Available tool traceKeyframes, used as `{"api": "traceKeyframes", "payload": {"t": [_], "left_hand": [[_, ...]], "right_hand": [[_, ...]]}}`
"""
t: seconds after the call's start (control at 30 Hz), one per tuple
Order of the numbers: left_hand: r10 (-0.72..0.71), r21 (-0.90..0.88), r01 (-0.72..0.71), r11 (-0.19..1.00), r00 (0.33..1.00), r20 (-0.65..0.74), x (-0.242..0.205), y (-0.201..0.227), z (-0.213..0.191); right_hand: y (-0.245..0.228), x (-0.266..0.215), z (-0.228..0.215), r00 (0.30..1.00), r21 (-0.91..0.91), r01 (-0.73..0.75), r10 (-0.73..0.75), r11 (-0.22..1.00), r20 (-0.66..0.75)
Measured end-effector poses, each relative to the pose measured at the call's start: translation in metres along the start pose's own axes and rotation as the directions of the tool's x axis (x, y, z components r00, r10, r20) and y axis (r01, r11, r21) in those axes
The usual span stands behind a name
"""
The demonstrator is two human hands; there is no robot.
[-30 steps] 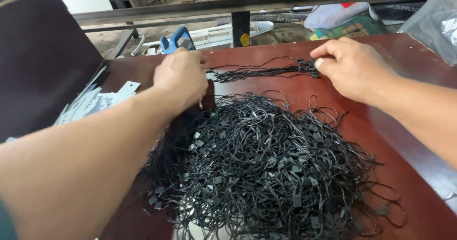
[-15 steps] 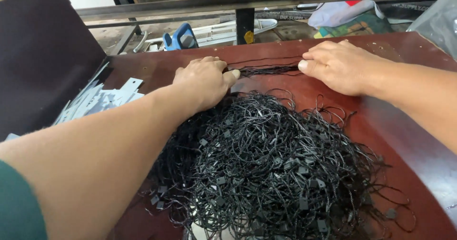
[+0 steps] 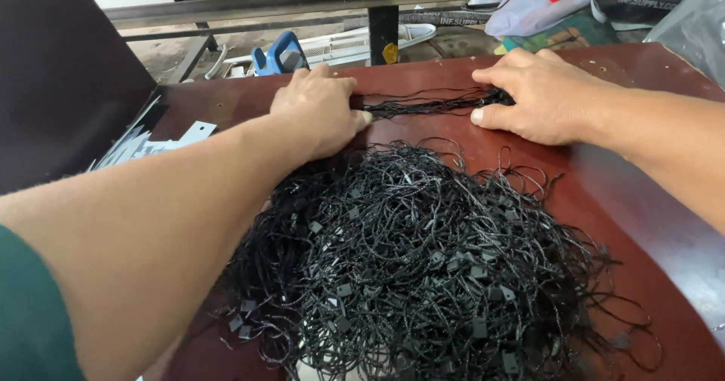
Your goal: Untangling thin black cords with plastic tags from a large pile and laying them out on a table.
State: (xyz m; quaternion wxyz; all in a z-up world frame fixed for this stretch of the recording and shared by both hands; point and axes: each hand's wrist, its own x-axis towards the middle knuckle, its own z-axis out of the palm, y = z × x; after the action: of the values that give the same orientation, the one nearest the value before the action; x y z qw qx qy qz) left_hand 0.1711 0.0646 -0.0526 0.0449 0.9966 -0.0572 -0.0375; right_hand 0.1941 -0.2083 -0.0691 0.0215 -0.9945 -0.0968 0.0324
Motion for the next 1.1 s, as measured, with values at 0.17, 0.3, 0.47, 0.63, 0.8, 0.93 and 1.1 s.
{"api": "traceKeyframes", "payload": {"t": [0.17, 0.3, 0.47, 0.63, 0.8, 0.93, 1.1], "left_hand": [[-0.001, -0.083, -0.006, 0.997, 0.997, -0.083, 0.019, -0.009, 0.014], [-0.013, -0.083, 0.001, 0.997, 0.988, -0.153, 0.014, -0.009, 0.018], [-0.053, -0.156, 0.025, 0.987, 0.983, -0.174, -0.019, -0.006, 0.007], [-0.025, -0.39, -0.087, 0.917, 0.961, -0.274, -0.082, 0.017, 0.0], [0.089, -0.352, -0.252, 0.901, 0.904, -0.419, -0.111, 0.018, 0.046], [0.149, -0.272, -0.313, 0.91, 0.859, -0.491, -0.115, 0.016, 0.064], [0.116, -0.297, -0.299, 0.907, 0.855, -0.505, -0.119, 0.015, 0.064]], "right_hand": [[0.018, 0.01, 0.017, 0.987, 0.03, 0.087, -0.082, 0.996, -0.137], [0.013, 0.001, 0.015, 0.984, 0.105, 0.065, -0.046, 0.992, -0.172], [-0.002, -0.045, 0.014, 0.856, 0.179, 0.272, -0.152, 0.946, -0.494], [-0.042, -0.114, -0.002, 0.959, 0.479, -0.021, 0.154, 0.877, -0.239], [-0.031, -0.137, 0.028, 0.946, 0.396, 0.051, 0.082, 0.917, -0.313], [-0.033, -0.141, 0.028, 0.939, 0.408, 0.094, 0.055, 0.908, -0.339], [-0.028, -0.144, 0.03, 0.961, 0.493, 0.079, 0.065, 0.866, -0.268]]}}
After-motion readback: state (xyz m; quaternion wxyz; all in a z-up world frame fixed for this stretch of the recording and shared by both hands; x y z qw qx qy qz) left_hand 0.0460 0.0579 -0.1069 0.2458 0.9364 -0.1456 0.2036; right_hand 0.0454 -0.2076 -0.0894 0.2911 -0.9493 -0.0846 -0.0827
